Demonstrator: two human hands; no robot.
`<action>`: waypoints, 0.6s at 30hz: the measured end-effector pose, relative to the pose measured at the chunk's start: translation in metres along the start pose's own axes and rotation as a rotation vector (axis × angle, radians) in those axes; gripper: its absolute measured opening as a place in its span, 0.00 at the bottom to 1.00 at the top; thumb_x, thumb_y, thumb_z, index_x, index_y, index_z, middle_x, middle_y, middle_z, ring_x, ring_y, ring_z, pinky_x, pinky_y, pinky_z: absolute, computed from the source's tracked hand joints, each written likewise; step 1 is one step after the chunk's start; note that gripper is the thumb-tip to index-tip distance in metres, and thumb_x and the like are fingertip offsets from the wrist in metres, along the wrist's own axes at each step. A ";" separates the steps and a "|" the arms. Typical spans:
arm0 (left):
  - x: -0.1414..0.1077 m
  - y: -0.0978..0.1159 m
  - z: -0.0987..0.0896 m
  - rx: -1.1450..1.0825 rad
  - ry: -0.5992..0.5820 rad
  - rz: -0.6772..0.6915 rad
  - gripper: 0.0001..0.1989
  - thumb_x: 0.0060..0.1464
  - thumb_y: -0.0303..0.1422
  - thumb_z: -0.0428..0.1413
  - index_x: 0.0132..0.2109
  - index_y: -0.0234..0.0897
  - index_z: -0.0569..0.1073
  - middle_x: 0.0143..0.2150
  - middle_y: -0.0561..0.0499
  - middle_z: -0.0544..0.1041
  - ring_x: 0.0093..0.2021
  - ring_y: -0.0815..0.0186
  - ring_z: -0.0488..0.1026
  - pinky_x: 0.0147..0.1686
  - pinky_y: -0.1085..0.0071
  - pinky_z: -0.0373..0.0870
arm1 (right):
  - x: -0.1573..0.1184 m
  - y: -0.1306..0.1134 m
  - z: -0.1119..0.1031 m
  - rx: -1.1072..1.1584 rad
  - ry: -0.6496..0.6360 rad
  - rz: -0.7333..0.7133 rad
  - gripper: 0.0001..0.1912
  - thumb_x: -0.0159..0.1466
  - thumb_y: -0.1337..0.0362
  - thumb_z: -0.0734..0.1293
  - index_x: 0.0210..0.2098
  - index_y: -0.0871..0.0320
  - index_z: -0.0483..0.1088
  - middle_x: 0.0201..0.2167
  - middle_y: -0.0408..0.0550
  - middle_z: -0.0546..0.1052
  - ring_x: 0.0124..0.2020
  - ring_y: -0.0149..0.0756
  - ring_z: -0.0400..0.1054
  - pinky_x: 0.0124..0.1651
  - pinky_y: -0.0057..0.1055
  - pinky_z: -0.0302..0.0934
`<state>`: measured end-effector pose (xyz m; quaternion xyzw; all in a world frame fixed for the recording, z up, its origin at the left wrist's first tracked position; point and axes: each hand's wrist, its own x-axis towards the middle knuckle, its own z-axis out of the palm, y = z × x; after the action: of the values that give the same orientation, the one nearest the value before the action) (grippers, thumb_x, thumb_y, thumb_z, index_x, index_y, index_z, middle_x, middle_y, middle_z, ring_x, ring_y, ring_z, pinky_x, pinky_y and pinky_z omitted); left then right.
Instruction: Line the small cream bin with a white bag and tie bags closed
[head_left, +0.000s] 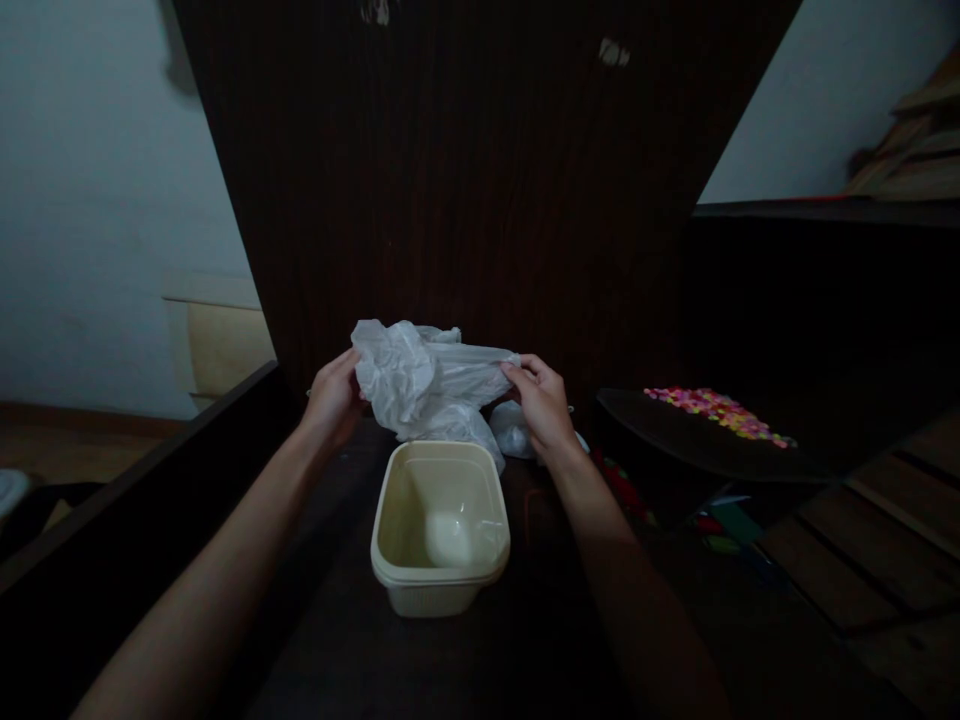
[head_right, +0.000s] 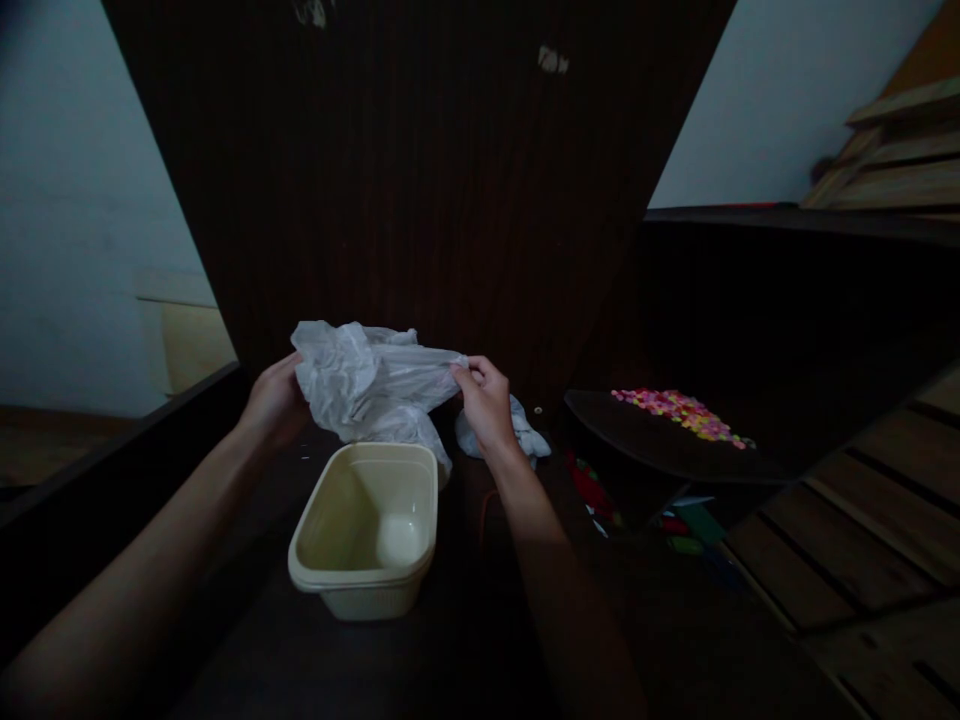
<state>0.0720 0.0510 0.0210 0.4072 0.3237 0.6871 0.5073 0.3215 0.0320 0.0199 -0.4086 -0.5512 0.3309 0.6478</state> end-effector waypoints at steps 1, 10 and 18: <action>0.001 0.000 -0.001 -0.005 0.004 -0.019 0.04 0.51 0.32 0.61 0.31 0.36 0.76 0.23 0.54 0.76 0.23 0.67 0.75 0.20 0.76 0.66 | 0.000 0.000 -0.001 0.005 -0.004 0.003 0.16 0.56 0.49 0.70 0.34 0.54 0.69 0.29 0.45 0.78 0.34 0.41 0.73 0.39 0.36 0.68; -0.008 -0.003 0.006 0.150 -0.136 -0.128 0.28 0.45 0.42 0.69 0.50 0.37 0.71 0.45 0.44 0.80 0.43 0.56 0.81 0.39 0.64 0.78 | -0.011 -0.009 0.007 -0.078 -0.188 -0.040 0.14 0.55 0.52 0.72 0.33 0.55 0.72 0.31 0.45 0.79 0.36 0.39 0.73 0.41 0.35 0.68; -0.002 -0.019 0.002 0.308 0.009 -0.044 0.27 0.47 0.26 0.63 0.55 0.37 0.68 0.39 0.50 0.77 0.35 0.63 0.78 0.33 0.72 0.74 | -0.005 -0.004 0.000 -0.280 0.061 -0.166 0.12 0.56 0.56 0.70 0.37 0.54 0.70 0.38 0.49 0.76 0.42 0.43 0.70 0.48 0.42 0.66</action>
<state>0.0830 0.0543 0.0050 0.4700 0.4362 0.6200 0.4522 0.3210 0.0262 0.0212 -0.4580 -0.6039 0.1835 0.6261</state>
